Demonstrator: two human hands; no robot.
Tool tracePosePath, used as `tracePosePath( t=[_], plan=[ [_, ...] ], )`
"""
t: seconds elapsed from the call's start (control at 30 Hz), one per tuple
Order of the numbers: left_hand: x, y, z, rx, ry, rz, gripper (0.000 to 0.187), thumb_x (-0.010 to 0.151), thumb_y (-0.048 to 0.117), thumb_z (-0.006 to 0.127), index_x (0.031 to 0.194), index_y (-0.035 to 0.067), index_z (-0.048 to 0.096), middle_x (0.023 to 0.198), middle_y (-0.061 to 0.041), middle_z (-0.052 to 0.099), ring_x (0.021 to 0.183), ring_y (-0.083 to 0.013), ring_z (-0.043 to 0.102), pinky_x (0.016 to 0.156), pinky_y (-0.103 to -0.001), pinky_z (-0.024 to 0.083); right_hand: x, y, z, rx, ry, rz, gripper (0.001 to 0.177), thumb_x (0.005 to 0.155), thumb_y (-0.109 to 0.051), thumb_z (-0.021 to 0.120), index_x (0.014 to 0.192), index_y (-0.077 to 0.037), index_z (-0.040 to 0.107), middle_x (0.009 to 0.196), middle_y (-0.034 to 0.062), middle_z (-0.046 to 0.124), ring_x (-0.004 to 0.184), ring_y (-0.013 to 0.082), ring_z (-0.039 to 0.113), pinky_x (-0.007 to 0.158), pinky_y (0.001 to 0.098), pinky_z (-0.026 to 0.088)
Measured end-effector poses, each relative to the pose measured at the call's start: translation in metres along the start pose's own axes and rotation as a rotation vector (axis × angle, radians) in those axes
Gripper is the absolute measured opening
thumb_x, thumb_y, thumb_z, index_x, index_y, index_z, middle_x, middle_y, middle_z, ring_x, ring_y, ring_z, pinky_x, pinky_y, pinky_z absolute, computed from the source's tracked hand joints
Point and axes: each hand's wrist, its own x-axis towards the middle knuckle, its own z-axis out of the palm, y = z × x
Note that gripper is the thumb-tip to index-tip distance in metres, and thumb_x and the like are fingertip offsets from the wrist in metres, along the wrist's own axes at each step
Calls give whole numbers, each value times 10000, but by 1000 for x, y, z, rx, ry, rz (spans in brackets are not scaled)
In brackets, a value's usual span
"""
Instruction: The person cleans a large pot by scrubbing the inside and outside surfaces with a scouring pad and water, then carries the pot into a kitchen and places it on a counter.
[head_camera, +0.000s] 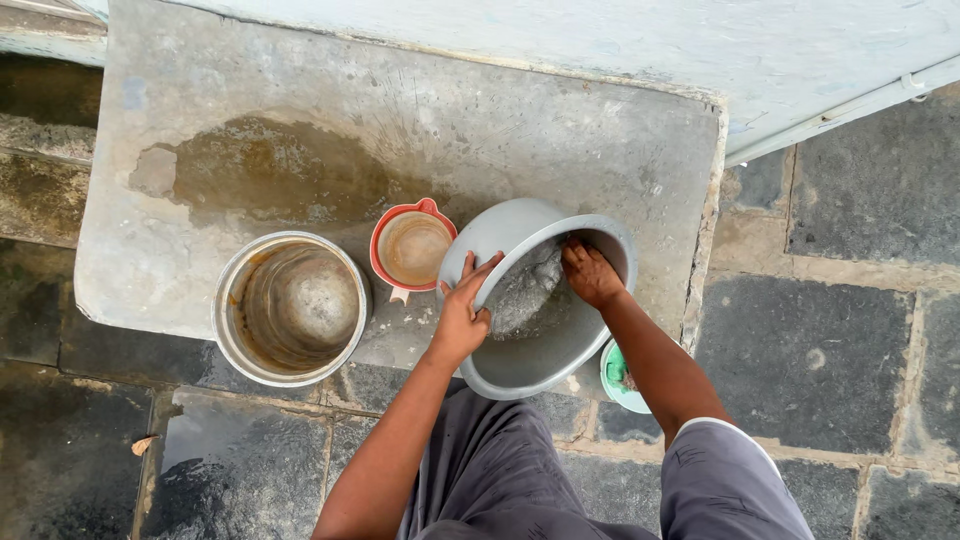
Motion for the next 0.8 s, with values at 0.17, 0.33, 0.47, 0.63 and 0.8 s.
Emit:
tracePosePath(
  t=[0.17,0.33,0.47,0.63,0.8],
  plan=[
    [-12,-2,5,-14,71,0,890,650,-196,457,1452,181,538,1581,50,487,1601,-324,120,1157,-703,-160,35,-40,38,598,308,305,299,929,-125,575,1184,3,663,1280,202,593,1205,373,541,1054,473,469],
    [-13,-4,20,-10,190,-39,871,661,-185,459,1451,168,552,1570,41,510,1594,-309,178,1168,-688,-146,29,-156,7,1104,355,862,229,916,-249,644,997,-66,755,1041,203,708,1022,416,659,915,492,531],
    [-11,-14,21,-55,218,-41,826,701,-195,515,1446,158,569,1588,43,505,1611,-290,163,1174,-657,-174,43,-203,-56,1700,-273,811,396,975,-360,555,1020,-28,767,991,212,774,927,346,756,851,461,571],
    [-2,-42,23,-155,159,-93,494,1082,385,357,1532,228,488,1633,-56,417,1622,-262,81,1174,-585,-231,51,-160,-158,2894,54,809,591,1022,-467,435,1388,-8,502,1373,201,568,1169,325,624,979,486,526],
    [13,-51,23,-129,132,-49,613,1081,516,171,1532,244,485,1685,-89,271,1595,-267,104,1171,-577,-241,48,-80,-261,3132,291,1275,716,999,-570,312,1560,-125,290,1510,129,420,1246,298,496,989,593,437]
  ],
)
